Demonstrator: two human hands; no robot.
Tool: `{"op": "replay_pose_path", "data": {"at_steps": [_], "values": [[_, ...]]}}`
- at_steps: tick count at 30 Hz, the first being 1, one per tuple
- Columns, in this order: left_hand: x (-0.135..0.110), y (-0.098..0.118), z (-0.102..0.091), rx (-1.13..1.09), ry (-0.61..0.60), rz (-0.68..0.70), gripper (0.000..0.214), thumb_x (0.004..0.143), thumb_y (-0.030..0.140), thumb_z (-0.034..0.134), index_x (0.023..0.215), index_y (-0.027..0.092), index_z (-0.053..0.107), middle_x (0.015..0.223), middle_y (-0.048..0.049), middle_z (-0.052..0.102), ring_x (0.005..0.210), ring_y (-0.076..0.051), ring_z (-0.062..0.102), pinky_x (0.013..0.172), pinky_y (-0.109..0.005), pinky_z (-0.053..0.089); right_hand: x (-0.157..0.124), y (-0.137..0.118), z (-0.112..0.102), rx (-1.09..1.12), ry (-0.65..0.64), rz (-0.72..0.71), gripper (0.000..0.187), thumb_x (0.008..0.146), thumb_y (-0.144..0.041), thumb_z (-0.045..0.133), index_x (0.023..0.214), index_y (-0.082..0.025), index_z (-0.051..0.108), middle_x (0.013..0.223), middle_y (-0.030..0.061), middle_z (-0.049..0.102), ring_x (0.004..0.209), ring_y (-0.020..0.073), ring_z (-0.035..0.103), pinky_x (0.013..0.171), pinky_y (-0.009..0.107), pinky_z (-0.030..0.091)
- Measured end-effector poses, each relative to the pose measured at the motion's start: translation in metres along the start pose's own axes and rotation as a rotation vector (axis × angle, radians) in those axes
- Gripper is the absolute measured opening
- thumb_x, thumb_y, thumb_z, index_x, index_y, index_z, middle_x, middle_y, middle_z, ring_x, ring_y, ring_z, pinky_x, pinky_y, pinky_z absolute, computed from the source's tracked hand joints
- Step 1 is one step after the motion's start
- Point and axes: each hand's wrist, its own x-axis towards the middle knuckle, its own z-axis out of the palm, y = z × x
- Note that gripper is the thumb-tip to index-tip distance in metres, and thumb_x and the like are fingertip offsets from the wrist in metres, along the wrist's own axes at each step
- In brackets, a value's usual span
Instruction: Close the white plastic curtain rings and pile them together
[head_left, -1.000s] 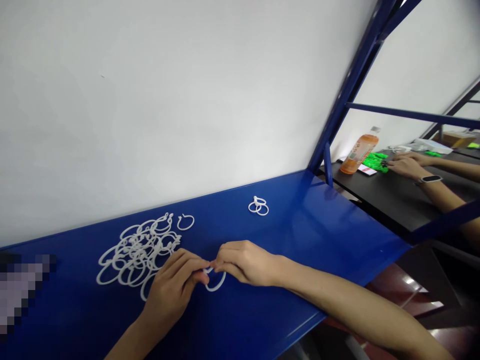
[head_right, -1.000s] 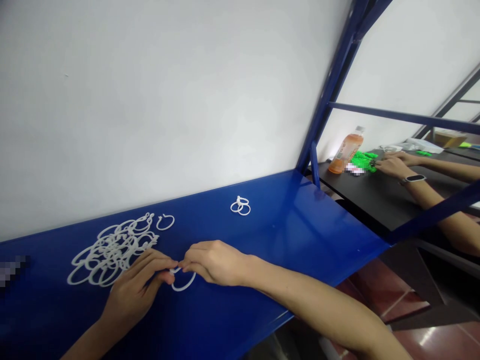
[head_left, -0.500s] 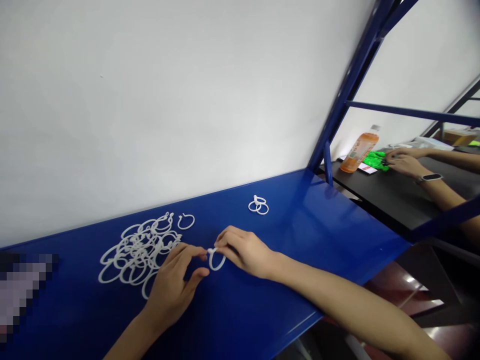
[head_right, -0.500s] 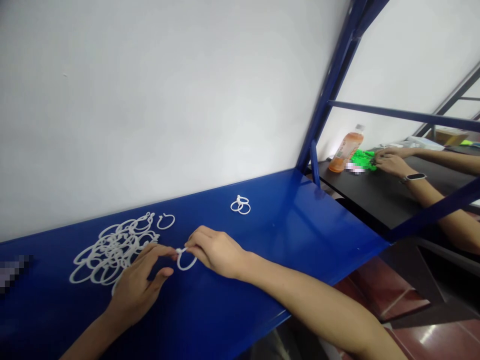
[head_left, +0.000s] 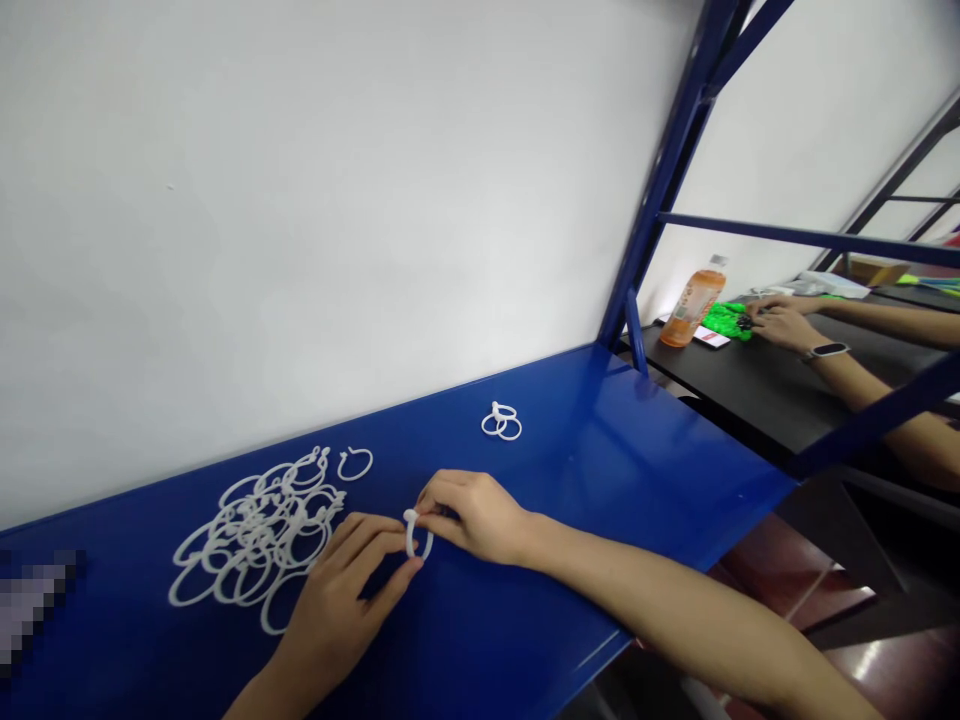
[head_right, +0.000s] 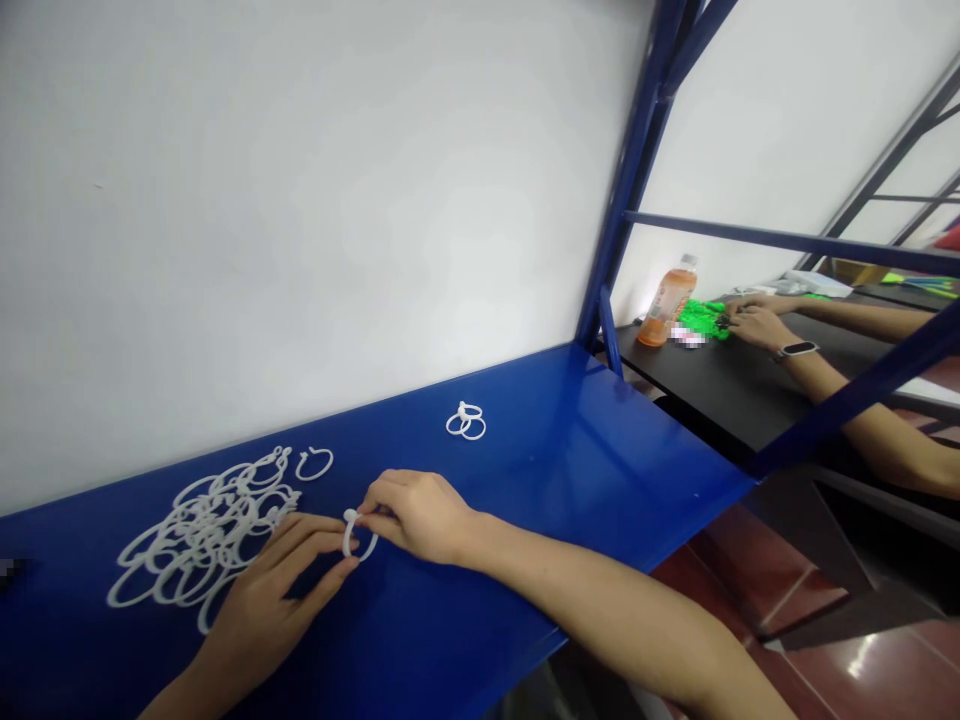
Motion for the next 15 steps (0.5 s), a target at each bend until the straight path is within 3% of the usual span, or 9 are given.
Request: {"op": "replay_pose_path", "data": {"at_steps": [6,10,15], "values": [[0.003,-0.003,0.0,0.026,0.068,-0.016,0.012,0.094,0.025,0.056,0.084,0.024,0.062,0.083,-0.0002,0.068,0.081,-0.015,0.063,0.078,-0.028,0.051,0.0,-0.005,-0.004,-0.022,-0.015,-0.014,0.02,0.1,-0.025,0.051,0.112,-0.017,0.065,0.111,0.0085,0.068,0.103,0.0173,0.065,0.091,0.03,0.051],[0.0,-0.009,0.002,0.041,0.018,0.028,0.011,0.095,0.026,0.055,0.088,0.024,0.063,0.087,-0.0012,0.069,0.084,-0.016,0.064,0.08,-0.029,0.05,0.0,-0.01,-0.008,0.035,0.009,0.021,0.033,0.1,-0.033,0.053,0.128,-0.017,0.059,0.112,0.0091,0.065,0.089,0.0151,0.065,0.082,0.028,0.054],[-0.004,-0.012,0.005,0.119,-0.024,0.1,0.008,0.095,0.024,0.057,0.092,0.024,0.065,0.088,0.0001,0.069,0.086,-0.016,0.063,0.086,-0.032,0.048,-0.001,-0.008,-0.009,0.05,-0.013,-0.017,0.019,0.098,-0.024,0.053,0.113,-0.017,0.063,0.097,0.0053,0.064,0.08,0.0131,0.063,0.075,0.024,0.052]]}}
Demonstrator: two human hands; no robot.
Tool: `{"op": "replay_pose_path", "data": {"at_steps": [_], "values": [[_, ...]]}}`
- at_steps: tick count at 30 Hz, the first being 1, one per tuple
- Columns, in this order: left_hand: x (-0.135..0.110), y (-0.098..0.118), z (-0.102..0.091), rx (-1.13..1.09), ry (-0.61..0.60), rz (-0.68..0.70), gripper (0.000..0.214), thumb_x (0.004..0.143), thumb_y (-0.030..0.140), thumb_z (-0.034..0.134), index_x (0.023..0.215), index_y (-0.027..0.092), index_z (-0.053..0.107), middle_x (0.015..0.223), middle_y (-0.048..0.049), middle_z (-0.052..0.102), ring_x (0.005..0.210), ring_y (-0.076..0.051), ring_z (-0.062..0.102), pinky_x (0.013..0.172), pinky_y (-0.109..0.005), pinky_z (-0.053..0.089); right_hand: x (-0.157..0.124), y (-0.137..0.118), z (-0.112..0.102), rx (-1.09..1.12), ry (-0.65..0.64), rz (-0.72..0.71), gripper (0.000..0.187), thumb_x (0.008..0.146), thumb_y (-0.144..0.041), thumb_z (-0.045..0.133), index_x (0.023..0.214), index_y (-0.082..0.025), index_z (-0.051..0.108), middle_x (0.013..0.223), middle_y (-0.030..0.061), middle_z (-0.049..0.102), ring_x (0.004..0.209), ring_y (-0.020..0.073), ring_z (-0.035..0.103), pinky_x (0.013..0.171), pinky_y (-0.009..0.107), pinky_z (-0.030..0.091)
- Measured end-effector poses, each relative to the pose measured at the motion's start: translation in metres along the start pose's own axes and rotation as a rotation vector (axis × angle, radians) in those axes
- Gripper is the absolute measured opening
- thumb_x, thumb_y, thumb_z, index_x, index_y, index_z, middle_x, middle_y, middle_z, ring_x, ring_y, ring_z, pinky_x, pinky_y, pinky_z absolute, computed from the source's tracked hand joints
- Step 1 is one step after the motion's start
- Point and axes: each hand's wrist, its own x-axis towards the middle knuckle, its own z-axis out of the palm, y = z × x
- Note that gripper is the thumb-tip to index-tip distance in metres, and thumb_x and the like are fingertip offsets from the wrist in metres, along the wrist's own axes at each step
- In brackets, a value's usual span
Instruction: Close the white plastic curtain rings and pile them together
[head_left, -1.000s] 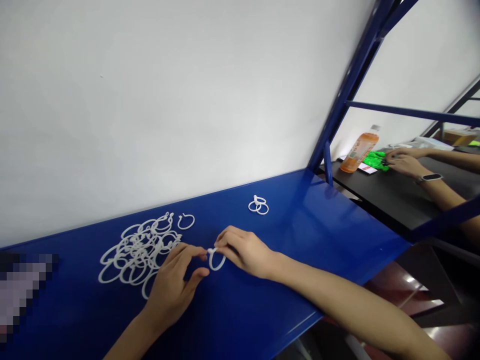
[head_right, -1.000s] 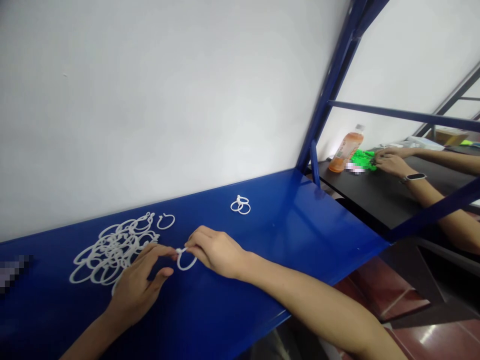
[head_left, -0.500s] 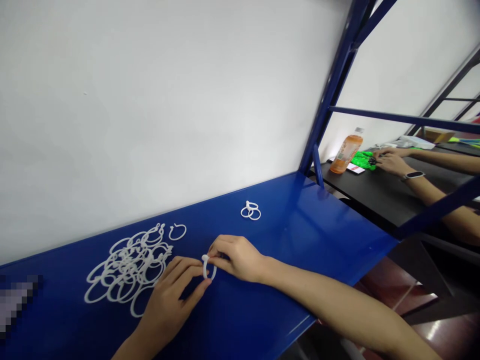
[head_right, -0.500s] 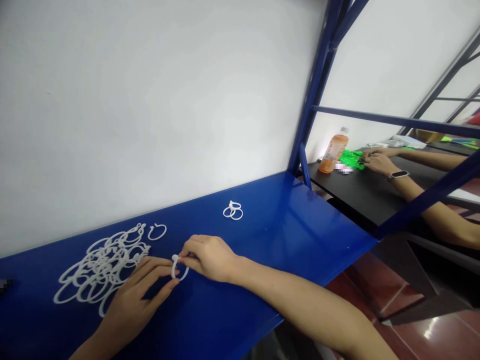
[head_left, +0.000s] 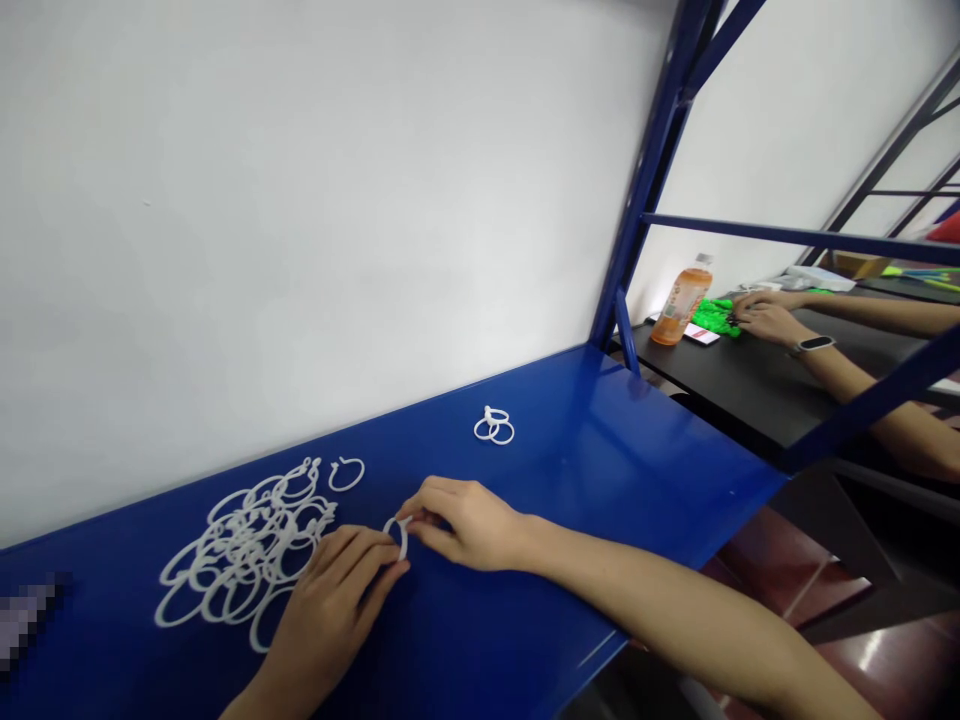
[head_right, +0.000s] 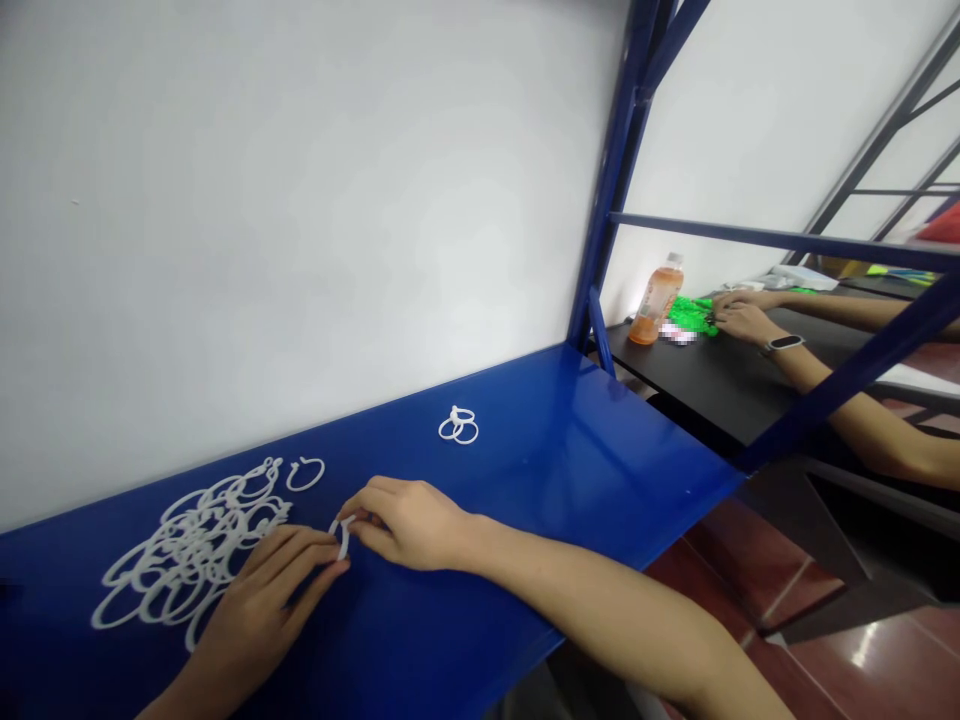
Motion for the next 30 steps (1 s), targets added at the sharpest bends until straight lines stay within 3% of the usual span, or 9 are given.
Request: {"op": "replay_pose_path", "data": {"at_steps": [6,10,12,14,16,18,23,27,30], "values": [[-0.004,-0.004,0.002,0.099,0.001,0.052,0.009,0.096,0.022,0.057,0.094,0.024,0.065,0.088,0.0006,0.071,0.088,-0.017,0.063,0.092,-0.036,0.045,-0.001,0.002,0.001,0.046,0.003,0.038,0.009,0.091,-0.02,0.058,0.1,-0.017,0.059,0.094,0.0042,0.063,0.076,0.012,0.062,0.071,0.024,0.052],[-0.004,-0.008,-0.002,0.179,0.031,0.068,0.015,0.096,0.023,0.056,0.108,0.022,0.064,0.101,-0.0031,0.072,0.098,-0.02,0.064,0.097,-0.039,0.044,0.004,0.013,-0.006,0.06,0.043,0.04,0.009,0.087,-0.017,0.062,0.096,-0.017,0.061,0.09,0.0026,0.064,0.073,0.0111,0.062,0.069,0.022,0.051],[-0.003,-0.011,-0.006,0.21,0.063,0.042,0.019,0.096,0.024,0.056,0.113,0.021,0.063,0.105,-0.0051,0.071,0.101,-0.021,0.063,0.098,-0.04,0.044,0.007,0.027,-0.018,0.016,0.171,0.1,0.01,0.086,-0.017,0.061,0.095,-0.017,0.063,0.09,0.0024,0.066,0.075,0.0118,0.064,0.072,0.023,0.051],[-0.001,-0.016,-0.01,0.236,0.08,-0.005,0.019,0.096,0.028,0.056,0.112,0.021,0.064,0.105,-0.0057,0.071,0.101,-0.022,0.063,0.098,-0.04,0.044,0.01,0.047,-0.035,-0.089,0.376,0.258,0.01,0.087,-0.021,0.062,0.096,-0.019,0.065,0.09,0.002,0.068,0.08,0.0134,0.065,0.076,0.025,0.051],[0.0,-0.023,-0.012,0.265,0.036,-0.07,0.021,0.097,0.035,0.053,0.108,0.023,0.065,0.105,-0.0056,0.07,0.101,-0.023,0.062,0.098,-0.041,0.044,0.009,0.071,-0.054,-0.166,0.548,0.425,0.016,0.089,-0.023,0.061,0.103,-0.02,0.066,0.092,0.0018,0.07,0.082,0.0143,0.065,0.08,0.027,0.051],[0.001,-0.031,-0.012,0.299,-0.052,-0.135,0.028,0.097,0.043,0.048,0.105,0.023,0.067,0.106,-0.0058,0.07,0.103,-0.025,0.062,0.097,-0.043,0.045,0.006,0.093,-0.069,-0.206,0.621,0.507,0.016,0.091,-0.022,0.056,0.102,-0.018,0.067,0.094,0.0039,0.071,0.085,0.0161,0.065,0.083,0.03,0.05],[0.01,-0.048,-0.003,0.417,-0.187,-0.258,0.044,0.095,0.047,0.04,0.112,0.018,0.068,0.113,-0.0115,0.07,0.111,-0.033,0.059,0.098,-0.05,0.044,-0.004,0.124,-0.081,-0.238,0.59,0.622,0.01,0.085,-0.019,0.06,0.089,-0.02,0.069,0.085,0.001,0.073,0.079,0.0161,0.066,0.08,0.029,0.051],[0.018,-0.052,0.008,0.508,-0.256,-0.395,0.055,0.093,0.048,0.038,0.123,0.01,0.065,0.12,-0.0174,0.069,0.116,-0.04,0.056,0.094,-0.054,0.046,-0.006,0.128,-0.077,-0.257,0.509,0.644,0.01,0.083,-0.019,0.063,0.089,-0.021,0.071,0.083,-0.0005,0.073,0.08,0.0159,0.066,0.08,0.028,0.05],[0.017,-0.051,0.013,0.519,-0.264,-0.39,0.053,0.093,0.044,0.038,0.119,0.008,0.067,0.116,-0.0195,0.07,0.115,-0.041,0.058,0.092,-0.055,0.046,-0.006,0.127,-0.076,-0.274,0.474,0.656,0.01,0.082,-0.02,0.063,0.087,-0.023,0.071,0.085,-0.0008,0.074,0.082,0.0163,0.065,0.083,0.028,0.049]]}}
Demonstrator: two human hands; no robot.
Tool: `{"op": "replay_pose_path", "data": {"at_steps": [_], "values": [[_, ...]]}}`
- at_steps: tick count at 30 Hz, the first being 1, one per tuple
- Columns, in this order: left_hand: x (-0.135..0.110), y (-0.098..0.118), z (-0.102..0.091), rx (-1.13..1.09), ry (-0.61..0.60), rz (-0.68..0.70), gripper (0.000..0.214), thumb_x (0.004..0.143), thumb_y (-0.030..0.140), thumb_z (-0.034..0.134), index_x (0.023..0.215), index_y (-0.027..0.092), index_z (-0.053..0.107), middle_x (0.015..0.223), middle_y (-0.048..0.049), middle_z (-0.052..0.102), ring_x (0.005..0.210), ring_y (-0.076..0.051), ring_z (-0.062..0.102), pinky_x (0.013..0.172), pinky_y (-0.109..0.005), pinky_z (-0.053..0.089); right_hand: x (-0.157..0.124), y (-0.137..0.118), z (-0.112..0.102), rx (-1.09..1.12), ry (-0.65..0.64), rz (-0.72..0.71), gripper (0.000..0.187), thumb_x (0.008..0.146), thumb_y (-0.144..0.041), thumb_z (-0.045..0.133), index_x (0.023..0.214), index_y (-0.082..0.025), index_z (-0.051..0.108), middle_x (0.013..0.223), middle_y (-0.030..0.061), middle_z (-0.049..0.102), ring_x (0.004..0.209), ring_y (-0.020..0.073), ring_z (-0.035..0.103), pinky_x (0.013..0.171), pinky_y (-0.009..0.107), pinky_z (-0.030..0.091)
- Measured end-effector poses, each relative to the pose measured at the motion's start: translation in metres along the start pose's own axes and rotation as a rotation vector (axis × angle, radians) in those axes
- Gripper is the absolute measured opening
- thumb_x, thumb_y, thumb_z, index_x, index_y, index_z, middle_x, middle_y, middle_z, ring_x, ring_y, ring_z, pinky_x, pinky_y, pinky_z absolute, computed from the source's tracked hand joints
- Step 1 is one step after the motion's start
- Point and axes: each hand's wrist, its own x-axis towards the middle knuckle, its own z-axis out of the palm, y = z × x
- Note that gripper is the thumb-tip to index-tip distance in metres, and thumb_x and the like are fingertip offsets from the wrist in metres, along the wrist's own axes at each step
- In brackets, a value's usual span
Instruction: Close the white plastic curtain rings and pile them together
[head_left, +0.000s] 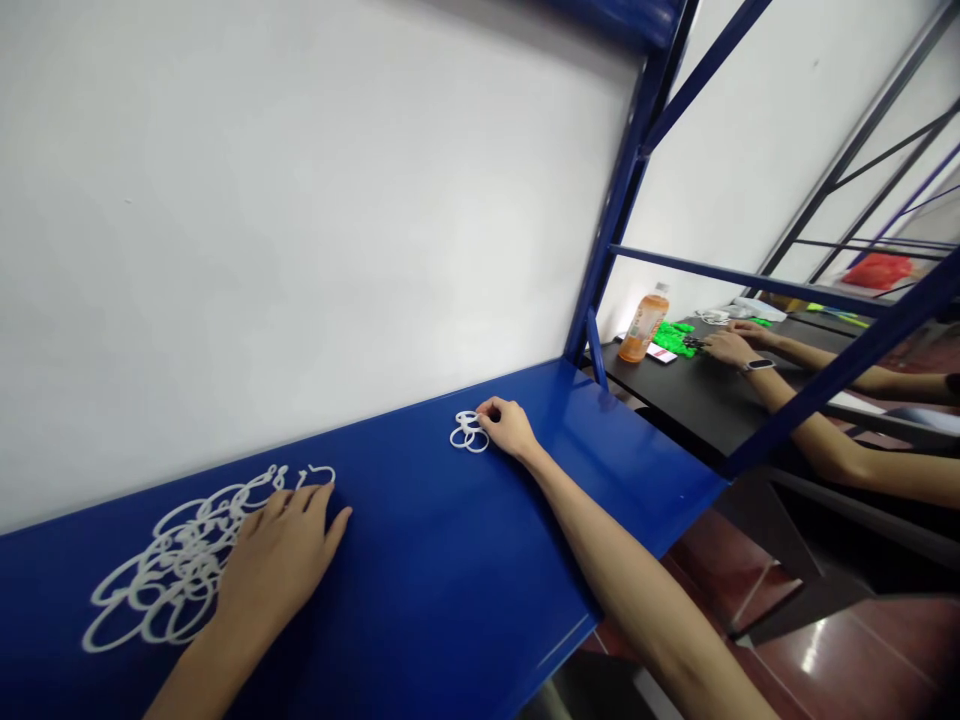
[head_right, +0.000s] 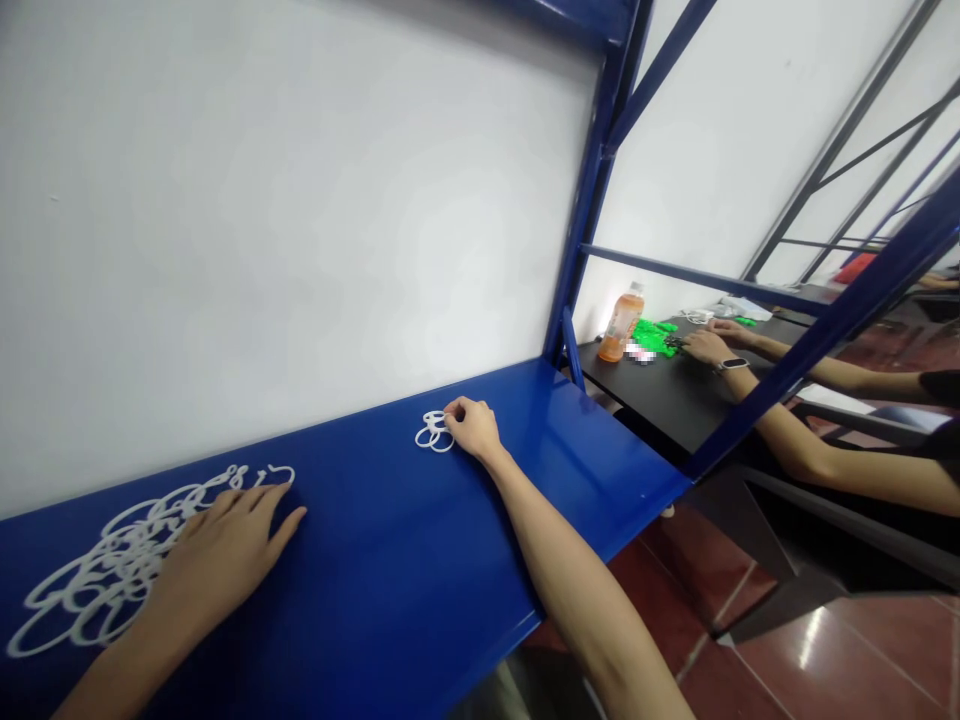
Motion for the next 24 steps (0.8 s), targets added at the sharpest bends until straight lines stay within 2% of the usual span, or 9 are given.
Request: {"op": "replay_pose_path", "data": {"at_steps": [2,6,8,10,12,14,18,20,24], "values": [[-0.003,0.002,0.0,-0.045,0.028,0.083,0.045,0.094,0.04,0.04,0.113,0.012,0.07,0.11,-0.0165,0.073,0.111,-0.037,0.06,0.094,-0.053,0.046,0.0,-0.001,0.0,-0.013,-0.008,0.005,0.009,0.082,-0.02,0.062,0.083,-0.023,0.071,0.086,-0.0006,0.074,0.083,0.0167,0.064,0.084,0.029,0.049],[-0.009,0.015,-0.004,-0.21,0.125,0.36,0.028,0.097,0.034,0.045,0.103,0.025,0.071,0.103,-0.0052,0.075,0.106,-0.027,0.063,0.094,-0.043,0.046,0.001,-0.003,0.0,-0.019,-0.005,0.035,0.01,0.082,-0.021,0.06,0.079,-0.022,0.069,0.083,0.0005,0.073,0.083,0.0177,0.064,0.083,0.029,0.048],[-0.012,0.025,-0.008,-0.247,0.189,0.468,0.026,0.099,0.03,0.045,0.105,0.026,0.07,0.103,-0.0022,0.075,0.106,-0.024,0.063,0.096,-0.039,0.045,0.001,-0.003,0.001,-0.016,0.004,0.044,0.009,0.082,-0.022,0.059,0.079,-0.022,0.068,0.082,0.0005,0.073,0.083,0.0176,0.064,0.081,0.029,0.048],[-0.014,0.034,-0.013,-0.243,0.241,0.518,0.026,0.1,0.028,0.045,0.111,0.025,0.068,0.107,-0.0026,0.074,0.106,-0.023,0.062,0.096,-0.038,0.044,0.001,-0.003,0.001,-0.009,0.018,0.046,0.009,0.082,-0.022,0.059,0.08,-0.022,0.068,0.083,0.0004,0.073,0.082,0.0174,0.064,0.08,0.028,0.048],[-0.014,0.038,-0.018,-0.223,0.265,0.495,0.027,0.1,0.029,0.045,0.114,0.022,0.066,0.11,-0.0051,0.072,0.104,-0.023,0.062,0.093,-0.039,0.045,0.001,-0.002,0.002,0.0,0.034,0.044,0.009,0.083,-0.023,0.058,0.081,-0.022,0.067,0.084,0.0003,0.073,0.082,0.0173,0.064,0.078,0.028,0.048],[-0.015,0.037,-0.022,-0.188,0.256,0.411,0.03,0.1,0.036,0.045,0.112,0.019,0.067,0.106,-0.0075,0.07,0.099,-0.025,0.062,0.088,-0.04,0.046,0.001,-0.002,0.002,0.011,0.048,0.037,0.009,0.083,-0.024,0.058,0.083,-0.022,0.067,0.085,0.0001,0.073,0.081,0.0176,0.064,0.077,0.029,0.048],[-0.016,0.03,-0.023,-0.119,0.156,0.265,0.038,0.096,0.05,0.046,0.099,0.02,0.068,0.095,-0.008,0.066,0.089,-0.027,0.06,0.08,-0.042,0.045,0.001,-0.004,0.001,0.035,0.098,0.012,0.01,0.085,-0.029,0.06,0.085,-0.021,0.067,0.086,0.0013,0.073,0.084,0.0194,0.063,0.081,0.032,0.048],[-0.016,0.029,-0.021,-0.123,0.118,0.262,0.034,0.097,0.047,0.045,0.094,0.022,0.069,0.09,-0.006,0.065,0.087,-0.026,0.059,0.079,-0.041,0.044,0.0,-0.008,-0.001,0.043,0.155,-0.008,0.013,0.088,-0.03,0.058,0.086,-0.02,0.066,0.09,0.0036,0.072,0.089,0.021,0.062,0.086,0.035,0.047],[-0.016,0.031,-0.016,-0.18,0.103,0.364,0.029,0.1,0.032,0.043,0.09,0.025,0.069,0.081,-0.0016,0.065,0.082,-0.023,0.058,0.077,-0.038,0.04,-0.006,-0.027,-0.006,0.066,0.231,-0.11,0.014,0.091,-0.03,0.055,0.091,-0.02,0.065,0.099,0.0064,0.07,0.1,0.0224,0.058,0.093,0.038,0.046]]}}
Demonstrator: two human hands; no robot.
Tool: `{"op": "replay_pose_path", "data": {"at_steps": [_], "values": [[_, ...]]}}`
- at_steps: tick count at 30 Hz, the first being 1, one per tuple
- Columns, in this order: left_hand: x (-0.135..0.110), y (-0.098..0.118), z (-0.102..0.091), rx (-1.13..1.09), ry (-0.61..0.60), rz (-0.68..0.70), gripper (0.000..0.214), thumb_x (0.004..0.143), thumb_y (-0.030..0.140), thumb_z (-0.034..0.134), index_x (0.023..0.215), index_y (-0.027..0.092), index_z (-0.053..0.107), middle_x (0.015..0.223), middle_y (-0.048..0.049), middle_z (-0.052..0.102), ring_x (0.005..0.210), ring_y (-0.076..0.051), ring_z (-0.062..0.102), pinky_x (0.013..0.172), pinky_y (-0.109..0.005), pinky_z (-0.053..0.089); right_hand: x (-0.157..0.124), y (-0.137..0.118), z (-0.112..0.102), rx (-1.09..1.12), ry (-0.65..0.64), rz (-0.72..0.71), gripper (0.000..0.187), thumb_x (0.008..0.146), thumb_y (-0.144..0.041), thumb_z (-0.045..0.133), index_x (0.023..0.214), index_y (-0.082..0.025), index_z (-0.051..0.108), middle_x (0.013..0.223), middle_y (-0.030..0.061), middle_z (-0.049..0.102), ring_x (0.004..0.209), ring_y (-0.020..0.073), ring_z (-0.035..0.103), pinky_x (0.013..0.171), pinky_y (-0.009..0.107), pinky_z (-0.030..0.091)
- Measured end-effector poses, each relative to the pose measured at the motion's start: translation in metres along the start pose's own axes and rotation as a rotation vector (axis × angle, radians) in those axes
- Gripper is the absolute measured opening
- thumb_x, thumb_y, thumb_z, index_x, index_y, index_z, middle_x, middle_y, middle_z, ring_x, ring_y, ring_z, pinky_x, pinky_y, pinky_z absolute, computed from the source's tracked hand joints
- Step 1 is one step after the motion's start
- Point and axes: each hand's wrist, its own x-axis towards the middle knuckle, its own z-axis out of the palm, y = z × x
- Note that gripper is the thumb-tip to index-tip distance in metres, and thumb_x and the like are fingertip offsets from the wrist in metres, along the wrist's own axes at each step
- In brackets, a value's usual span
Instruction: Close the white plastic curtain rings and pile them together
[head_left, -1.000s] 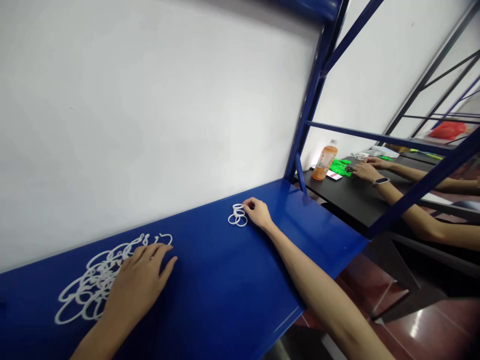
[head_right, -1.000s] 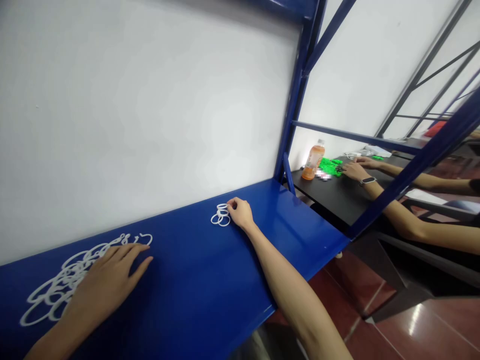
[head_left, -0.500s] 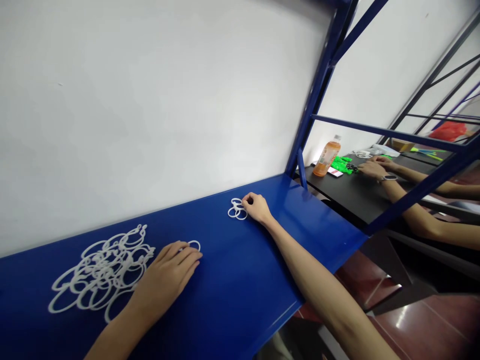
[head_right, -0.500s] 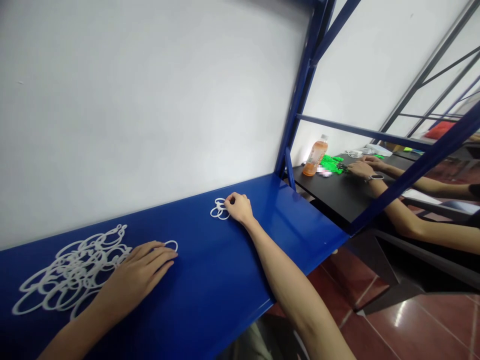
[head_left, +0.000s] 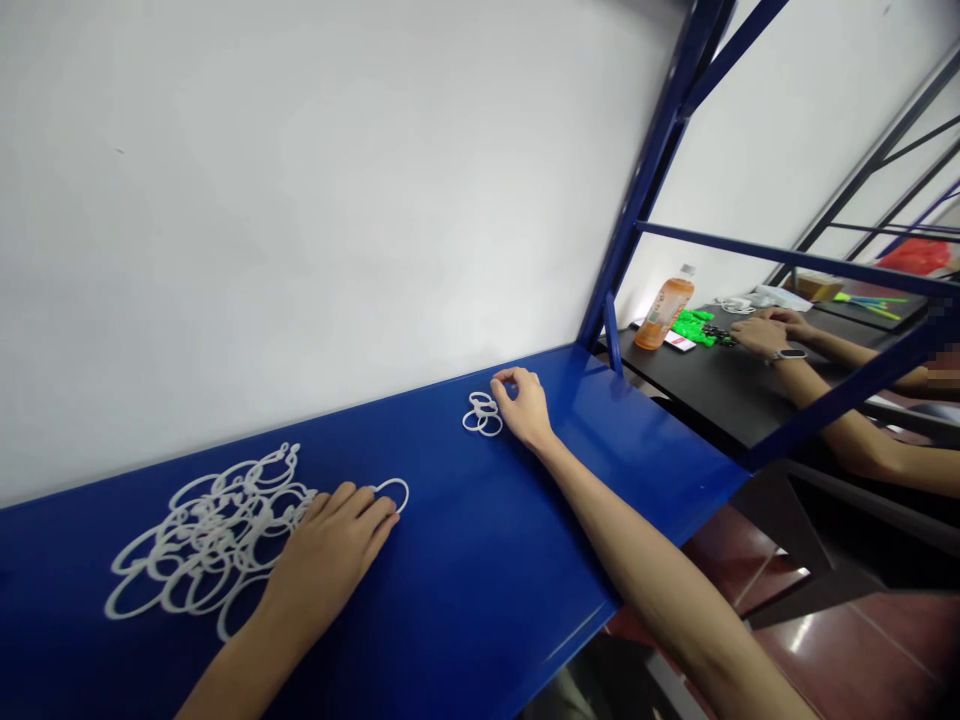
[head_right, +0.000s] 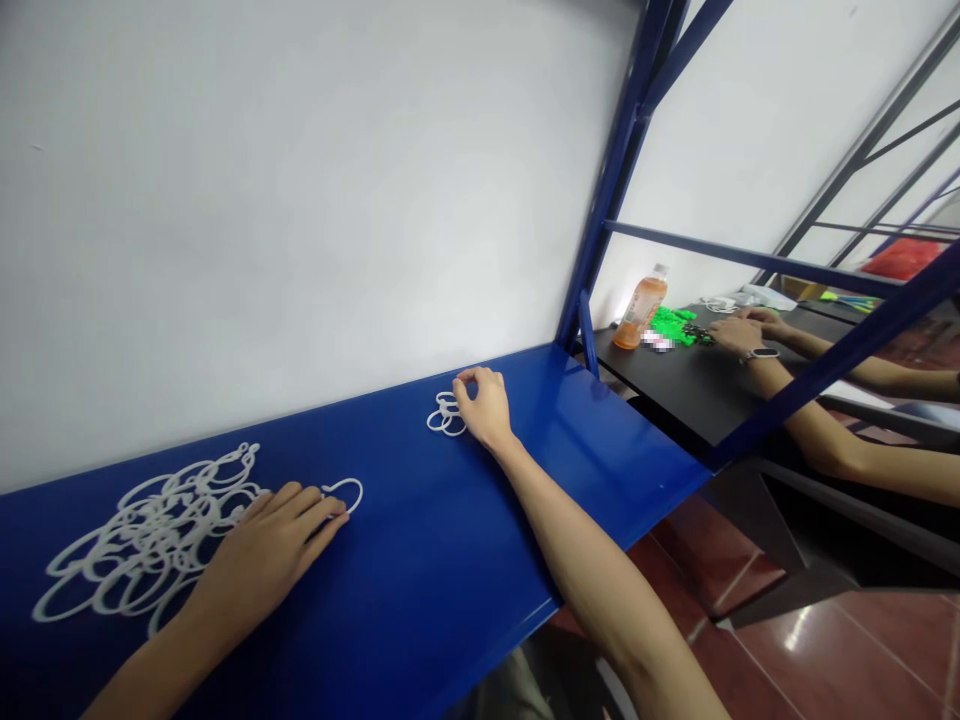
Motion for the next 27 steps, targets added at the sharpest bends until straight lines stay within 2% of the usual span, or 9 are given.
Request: {"op": "replay_pose_path", "data": {"at_steps": [2,4,8,11,16,21,24,27], "values": [[0.0,0.002,0.0,-0.004,0.038,0.064,0.029,0.101,0.028,0.042,0.092,0.024,0.069,0.08,-0.001,0.067,0.083,-0.022,0.059,0.079,-0.038,0.04,-0.007,-0.016,-0.002,0.027,-0.032,-0.072,0.012,0.092,-0.029,0.057,0.092,-0.021,0.065,0.098,0.0046,0.071,0.099,0.0208,0.059,0.092,0.035,0.047],[0.001,0.005,-0.002,0.023,0.1,0.121,0.031,0.102,0.024,0.039,0.096,0.022,0.069,0.079,-0.0014,0.07,0.083,-0.022,0.059,0.08,-0.038,0.04,-0.018,-0.034,-0.003,0.074,-0.134,-0.147,0.011,0.092,-0.031,0.06,0.092,-0.021,0.066,0.092,0.0023,0.071,0.091,0.018,0.062,0.087,0.032,0.049],[0.003,0.012,-0.011,0.064,0.189,0.165,0.032,0.102,0.018,0.038,0.097,0.021,0.07,0.083,-0.0015,0.074,0.079,-0.02,0.06,0.077,-0.037,0.04,-0.044,-0.063,-0.001,0.276,-0.565,-0.271,0.02,0.094,-0.036,0.062,0.103,-0.019,0.066,0.087,0.0008,0.07,0.074,0.0126,0.064,0.071,0.025,0.05],[0.007,0.015,-0.016,0.039,0.205,0.159,0.022,0.1,0.02,0.047,0.096,0.02,0.069,0.086,-0.0015,0.074,0.079,-0.02,0.061,0.078,-0.037,0.041,-0.058,-0.073,0.003,0.324,-0.714,-0.27,0.018,0.093,-0.032,0.065,0.105,-0.019,0.064,0.082,-0.0006,0.069,0.07,0.0116,0.064,0.068,0.024,0.05],[0.009,0.017,-0.015,-0.043,0.275,0.136,0.01,0.096,0.021,0.056,0.102,0.019,0.064,0.09,-0.0025,0.074,0.082,-0.02,0.064,0.081,-0.036,0.044,-0.065,-0.076,0.006,0.369,-0.734,-0.236,0.008,0.095,-0.023,0.061,0.101,-0.018,0.063,0.079,-0.0005,0.069,0.071,0.012,0.066,0.068,0.023,0.051],[0.004,0.016,-0.007,-0.188,0.384,-0.047,0.011,0.094,0.024,0.059,0.103,0.019,0.056,0.086,-0.0027,0.07,0.08,-0.018,0.065,0.081,-0.033,0.049,-0.064,-0.077,0.004,0.363,-0.734,-0.308,0.011,0.097,-0.026,0.061,0.102,-0.017,0.067,0.084,0.0015,0.071,0.073,0.0121,0.066,0.07,0.023,0.051],[0.002,0.014,-0.004,-0.218,0.342,-0.152,0.022,0.097,0.035,0.055,0.113,0.019,0.056,0.088,-0.0023,0.071,0.084,-0.019,0.067,0.083,-0.033,0.049,-0.064,-0.076,0.005,0.376,-0.752,-0.388,0.011,0.097,-0.025,0.062,0.1,-0.017,0.068,0.093,0.0037,0.073,0.084,0.014,0.068,0.077,0.026,0.053],[0.002,0.011,-0.002,-0.282,0.281,-0.13,0.023,0.1,0.039,0.049,0.111,0.022,0.059,0.089,-0.0011,0.072,0.083,-0.018,0.068,0.081,-0.032,0.049,-0.065,-0.074,0.006,0.383,-0.791,-0.47,0.01,0.098,-0.023,0.06,0.098,-0.017,0.068,0.096,0.0044,0.073,0.089,0.0144,0.068,0.083,0.027,0.053]]}}
